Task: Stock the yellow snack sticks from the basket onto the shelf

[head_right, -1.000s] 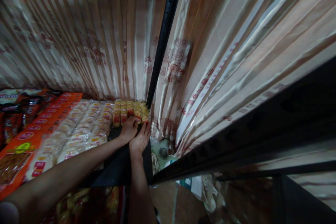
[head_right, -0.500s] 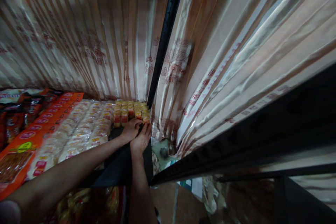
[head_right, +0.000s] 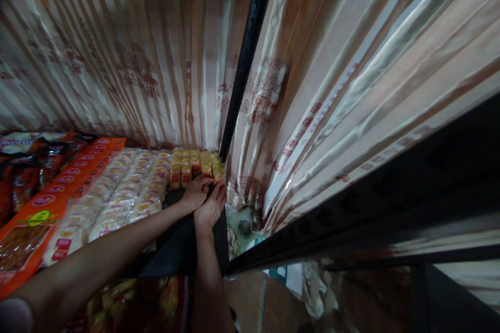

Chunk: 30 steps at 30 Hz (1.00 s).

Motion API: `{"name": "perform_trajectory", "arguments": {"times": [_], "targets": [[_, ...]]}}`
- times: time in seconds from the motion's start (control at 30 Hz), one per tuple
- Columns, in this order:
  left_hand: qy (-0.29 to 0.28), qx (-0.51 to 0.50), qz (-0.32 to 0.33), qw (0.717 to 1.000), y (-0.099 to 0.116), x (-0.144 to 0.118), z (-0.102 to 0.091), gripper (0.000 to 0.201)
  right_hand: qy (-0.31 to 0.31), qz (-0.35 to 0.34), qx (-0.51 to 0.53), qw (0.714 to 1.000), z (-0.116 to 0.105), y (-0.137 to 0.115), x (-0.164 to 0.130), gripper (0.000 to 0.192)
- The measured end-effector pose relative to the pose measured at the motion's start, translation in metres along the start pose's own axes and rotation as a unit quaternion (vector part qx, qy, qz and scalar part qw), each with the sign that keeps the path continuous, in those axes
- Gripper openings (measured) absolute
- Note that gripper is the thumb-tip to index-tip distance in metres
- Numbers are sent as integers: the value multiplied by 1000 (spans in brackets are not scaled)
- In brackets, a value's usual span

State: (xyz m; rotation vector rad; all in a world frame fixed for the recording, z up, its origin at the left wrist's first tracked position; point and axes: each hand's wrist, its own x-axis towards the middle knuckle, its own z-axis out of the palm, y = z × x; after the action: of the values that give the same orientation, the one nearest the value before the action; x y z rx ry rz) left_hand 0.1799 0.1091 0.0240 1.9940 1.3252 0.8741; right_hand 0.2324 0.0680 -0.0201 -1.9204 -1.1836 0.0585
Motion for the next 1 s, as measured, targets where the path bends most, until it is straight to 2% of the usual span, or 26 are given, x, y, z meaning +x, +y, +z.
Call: {"name": "perform_trajectory", "arguments": {"times": [0.3,0.53,0.73,0.87,1.0], "targets": [[16,8,-18,1000,-1,-4,-3,31,-12,-4,-3,1000,0,-1,-3,54],[41,13,-69,997,3,-9,-8,29,-15,5,-9,1000,-4,-4,-4,58],[36,53,-86,994,-5,-13,-17,33,-12,6,-6,1000,-5,-5,-2,60],[66,169,-25,983,-10,-14,-32,32,-11,4,-5,1000,-6,-7,-2,60],[88,294,68,949,-20,-8,-48,35,-3,3,3,1000,-5,-6,-2,59]]}}
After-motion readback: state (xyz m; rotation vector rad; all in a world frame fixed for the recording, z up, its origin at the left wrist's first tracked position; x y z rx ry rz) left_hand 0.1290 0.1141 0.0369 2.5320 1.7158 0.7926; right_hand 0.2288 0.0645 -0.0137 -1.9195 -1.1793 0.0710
